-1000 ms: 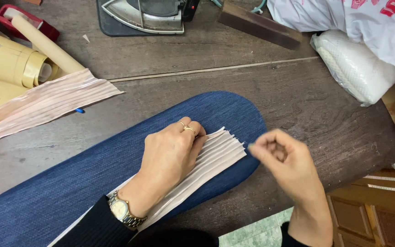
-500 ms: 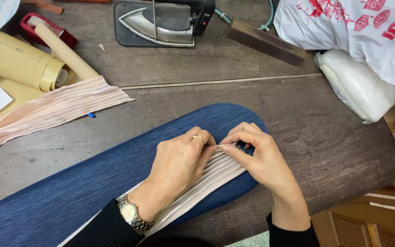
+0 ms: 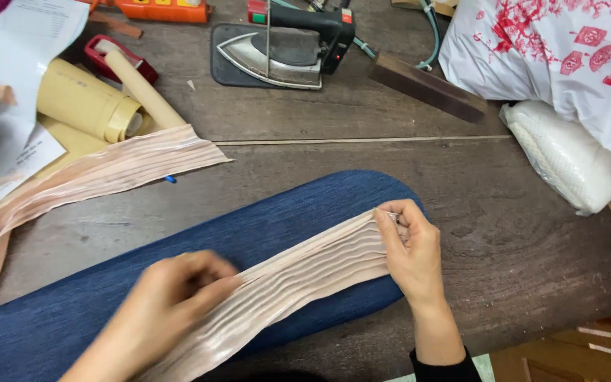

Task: A person uses a small tool to adjust threads on a velvet garment before arranging several pleated fabric strips on an ironing board for pressing.

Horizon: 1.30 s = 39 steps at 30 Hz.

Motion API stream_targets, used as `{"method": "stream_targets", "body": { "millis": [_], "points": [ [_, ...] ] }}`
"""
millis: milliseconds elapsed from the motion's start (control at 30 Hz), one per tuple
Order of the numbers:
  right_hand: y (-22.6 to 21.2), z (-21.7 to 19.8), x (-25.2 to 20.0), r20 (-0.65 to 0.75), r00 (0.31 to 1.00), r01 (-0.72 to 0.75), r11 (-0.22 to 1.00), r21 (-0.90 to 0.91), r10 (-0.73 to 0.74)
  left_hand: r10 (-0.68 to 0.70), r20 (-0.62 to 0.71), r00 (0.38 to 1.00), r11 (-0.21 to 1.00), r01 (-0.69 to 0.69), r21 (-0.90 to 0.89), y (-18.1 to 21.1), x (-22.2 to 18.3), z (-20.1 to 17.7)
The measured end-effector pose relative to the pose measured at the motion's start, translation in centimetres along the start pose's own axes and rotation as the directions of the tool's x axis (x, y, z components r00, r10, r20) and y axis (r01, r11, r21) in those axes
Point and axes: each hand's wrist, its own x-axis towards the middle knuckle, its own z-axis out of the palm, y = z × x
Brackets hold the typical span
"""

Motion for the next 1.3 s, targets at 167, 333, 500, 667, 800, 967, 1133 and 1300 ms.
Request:
{"method": "stream_targets", "body": {
  "millis": [167, 333, 500, 667, 800, 967, 1133, 1300],
  "points": [
    [0.6, 0.2, -0.4, -0.040, 0.996, 0.077, 0.992, -0.095, -0.081, -0.255, -0.054, 0.966, 0.961, 0.246, -0.129, -8.6, -4.6, -5.2],
    [0.5, 0.4, -0.8, -0.011, 0.994, 0.103, 0.978, -0.182, -0.107, -0.166, -0.512, 0.843, 0.985, 0.114, -0.132, -12.9, -8.8, -6.7],
    [0.5, 1.2, -1.1, -0.008, 0.986, 0.160, 0.957, -0.240, -0.167, 0.158, -0.566, 0.809, 0.973, -0.031, 0.228, -11.5, -9.0, -9.5],
    [1.0, 1.8, -1.0, -0.015, 0.971, 0.215, 0.904, -0.369, -0.238, -0.069, -0.520, 0.851, 0.769, 0.377, 0.516, -11.9, -6.6, -9.6],
    [1.0, 1.6, -0.7, 0.005, 0.963, 0.247, 0.875, -0.416, -0.270, -0.235, -0.425, 0.874, 0.737, 0.445, 0.509, -11.8, -6.4, -9.5],
    [1.7, 1.1, 0.2, 0.028, 0.962, 0.254, 0.856, -0.451, -0.271, -0.223, -0.407, 0.886, 0.773, 0.415, 0.480, -10.1, -6.6, -9.0],
    [2.4, 0.8, 0.8, 0.046, 0.963, 0.255, 0.842, -0.476, -0.265, -0.223, -0.422, 0.879, 0.799, 0.413, 0.437, -8.3, -6.2, -8.4],
    [2.3, 0.5, 1.1, 0.078, 0.970, 0.239, 0.855, -0.461, -0.229, -0.203, -0.428, 0.881, 0.791, 0.405, 0.458, -8.5, -6.4, -8.6]
  ]
}}
